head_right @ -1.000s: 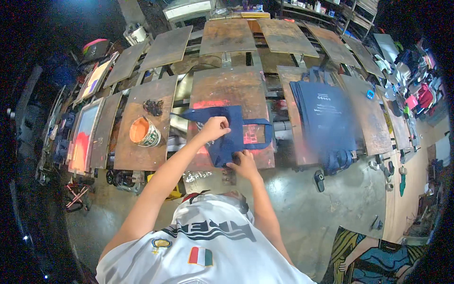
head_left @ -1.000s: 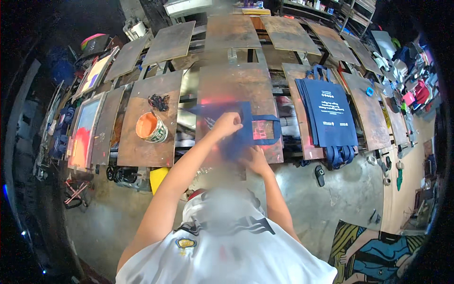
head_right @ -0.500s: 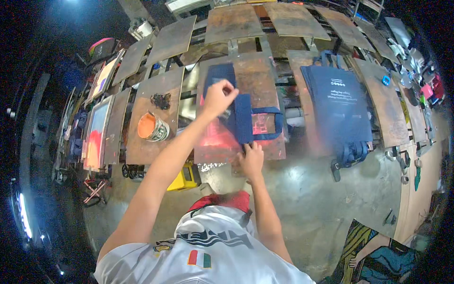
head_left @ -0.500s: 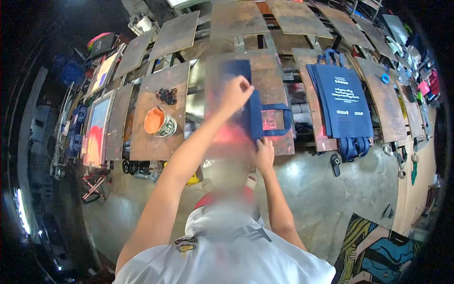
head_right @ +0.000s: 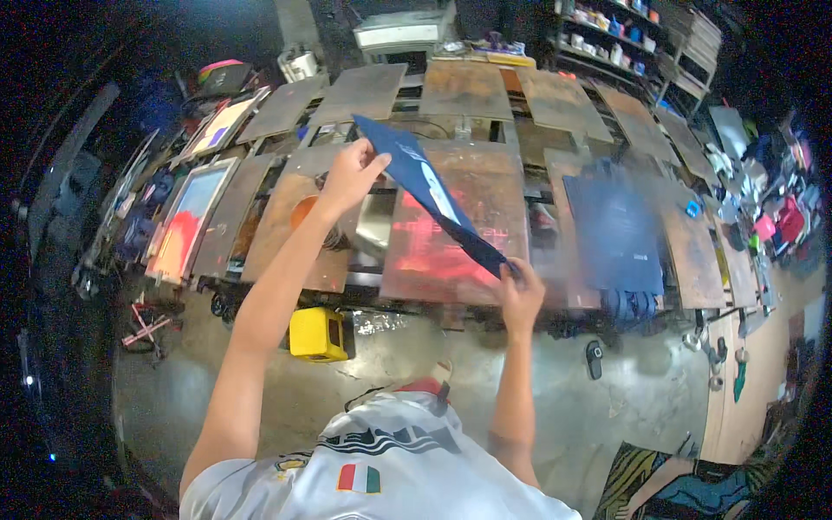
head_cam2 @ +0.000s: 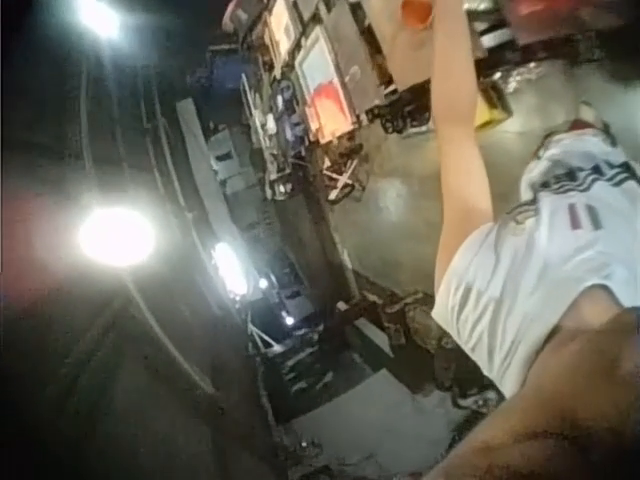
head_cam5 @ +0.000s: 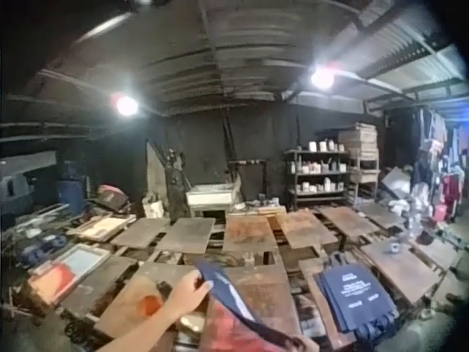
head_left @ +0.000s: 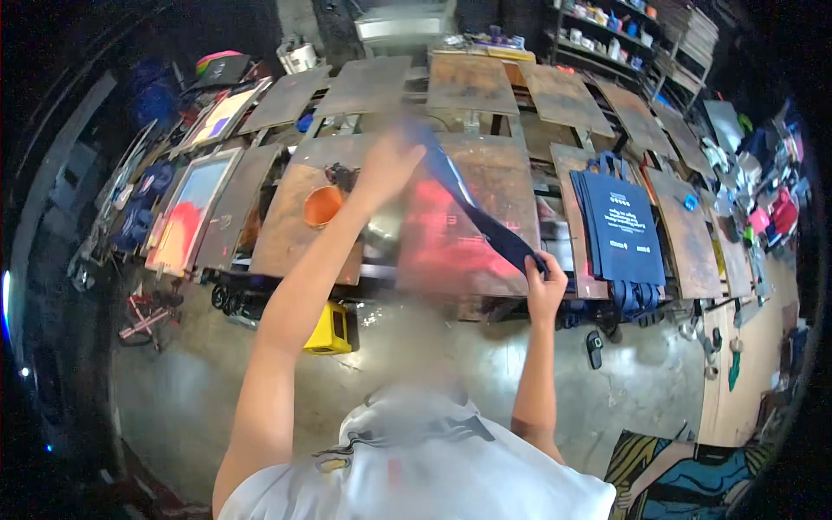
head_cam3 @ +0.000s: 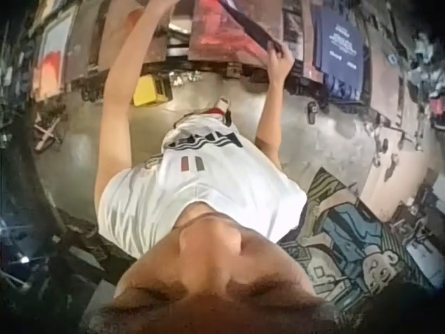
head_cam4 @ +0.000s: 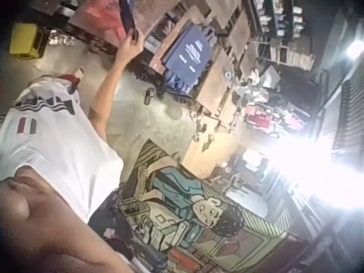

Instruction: The recorder organizes printed blue tote bags on a work table and then adds orange ink to a silk screen frame using a wooden spatula.

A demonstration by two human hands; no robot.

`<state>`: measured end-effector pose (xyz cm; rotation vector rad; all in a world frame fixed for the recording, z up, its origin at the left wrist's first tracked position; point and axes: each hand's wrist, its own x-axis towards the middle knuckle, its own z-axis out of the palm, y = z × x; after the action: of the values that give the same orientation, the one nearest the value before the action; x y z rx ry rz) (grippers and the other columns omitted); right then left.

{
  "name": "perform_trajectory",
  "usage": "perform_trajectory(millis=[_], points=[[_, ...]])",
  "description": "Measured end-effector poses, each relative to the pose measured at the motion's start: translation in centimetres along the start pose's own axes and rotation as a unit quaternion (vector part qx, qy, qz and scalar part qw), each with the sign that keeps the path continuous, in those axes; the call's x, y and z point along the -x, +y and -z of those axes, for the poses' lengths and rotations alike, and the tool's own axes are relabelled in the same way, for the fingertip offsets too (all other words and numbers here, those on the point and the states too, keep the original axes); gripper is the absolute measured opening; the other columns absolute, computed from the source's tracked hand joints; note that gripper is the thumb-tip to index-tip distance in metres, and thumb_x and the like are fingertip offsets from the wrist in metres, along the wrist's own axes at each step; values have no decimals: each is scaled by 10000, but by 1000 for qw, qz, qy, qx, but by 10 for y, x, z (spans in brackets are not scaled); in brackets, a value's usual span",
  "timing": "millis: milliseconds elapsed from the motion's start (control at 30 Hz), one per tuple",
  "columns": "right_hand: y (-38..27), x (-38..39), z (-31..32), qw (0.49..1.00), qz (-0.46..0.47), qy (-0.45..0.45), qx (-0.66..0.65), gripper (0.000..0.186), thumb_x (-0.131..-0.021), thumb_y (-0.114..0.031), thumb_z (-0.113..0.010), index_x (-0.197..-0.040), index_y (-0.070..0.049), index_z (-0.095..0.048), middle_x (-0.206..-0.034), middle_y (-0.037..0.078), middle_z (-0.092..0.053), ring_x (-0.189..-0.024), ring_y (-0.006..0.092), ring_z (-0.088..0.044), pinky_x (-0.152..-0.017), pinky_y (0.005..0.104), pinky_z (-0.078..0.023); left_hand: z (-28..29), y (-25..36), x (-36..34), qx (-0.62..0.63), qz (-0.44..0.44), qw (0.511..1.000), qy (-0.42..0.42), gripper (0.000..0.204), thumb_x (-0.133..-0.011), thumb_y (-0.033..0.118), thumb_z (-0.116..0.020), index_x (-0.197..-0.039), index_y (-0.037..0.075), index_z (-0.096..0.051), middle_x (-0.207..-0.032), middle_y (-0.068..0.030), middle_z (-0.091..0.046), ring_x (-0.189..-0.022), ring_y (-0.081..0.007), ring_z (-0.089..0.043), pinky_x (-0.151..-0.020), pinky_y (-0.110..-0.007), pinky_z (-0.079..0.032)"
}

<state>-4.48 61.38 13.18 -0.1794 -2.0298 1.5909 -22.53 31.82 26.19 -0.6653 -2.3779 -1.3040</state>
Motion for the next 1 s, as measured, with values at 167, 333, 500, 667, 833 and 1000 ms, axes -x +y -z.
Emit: perform_trajectory(millis=[167,333,500,667,833,1000], points=[[-39,30,-3,996,6,-71,-62,131,-881,-46,-703,-986,28,-673,-843,-28,-633,-784,51,-556,-723,217,-452,63,-9,108,183,235,953,-52,203,-953,234,-612,-1024,44,-624,-887,-59,-683,-744,-154,-666,-647,-280,-523],[-92,75,-25,991,21,-131,-25,277,-895,-165,-689,-1054,61,-674,-947,78,-714,-889,151,-634,-818,294,-476,128,-2,216,352,436,822,-97,231,-940,251,-572,-1051,56,-627,-928,-102,-710,-824,-224,-715,-696,-324,-541],[-131,134,-47,985,27,-168,-21,208,-893,-121,-709,-1022,43,-701,-886,-5,-691,-775,67,-596,-717,236,-484,174,22,307,341,469,813,-58,317,-953,288,-463,-1046,30,-622,-967,-157,-722,-821,-258,-724,-703,-342,-544],[-150,194,-95,954,26,-299,-17,192,-881,-154,-725,-949,25,-717,-809,-15,-687,-712,63,-587,-655,241,-476,228,6,424,382,488,784,37,300,-959,270,-459,-1044,14,-591,-993,-188,-713,-800,-269,-725,-678,-361,-564],[-184,259,-161,882,80,-458,70,229,-883,-196,-705,-838,28,-682,-662,18,-630,-616,64,-525,-572,264,-429,296,8,534,252,488,795,258,168,-963,193,-471,-1024,40,-445,-849,-127,-670,-696,-282,-714,-559,-346,-551],[-202,340,-224,803,64,-591,-37,154,-924,-106,-641,-850,29,-638,-691,-56,-556,-628,30,-457,-535,242,-370,352,10,625,168,442,737,482,116,-955,155,-454,-971,44,-426,-762,-83,-620,-586,-266,-682,-474,-353,-525]])
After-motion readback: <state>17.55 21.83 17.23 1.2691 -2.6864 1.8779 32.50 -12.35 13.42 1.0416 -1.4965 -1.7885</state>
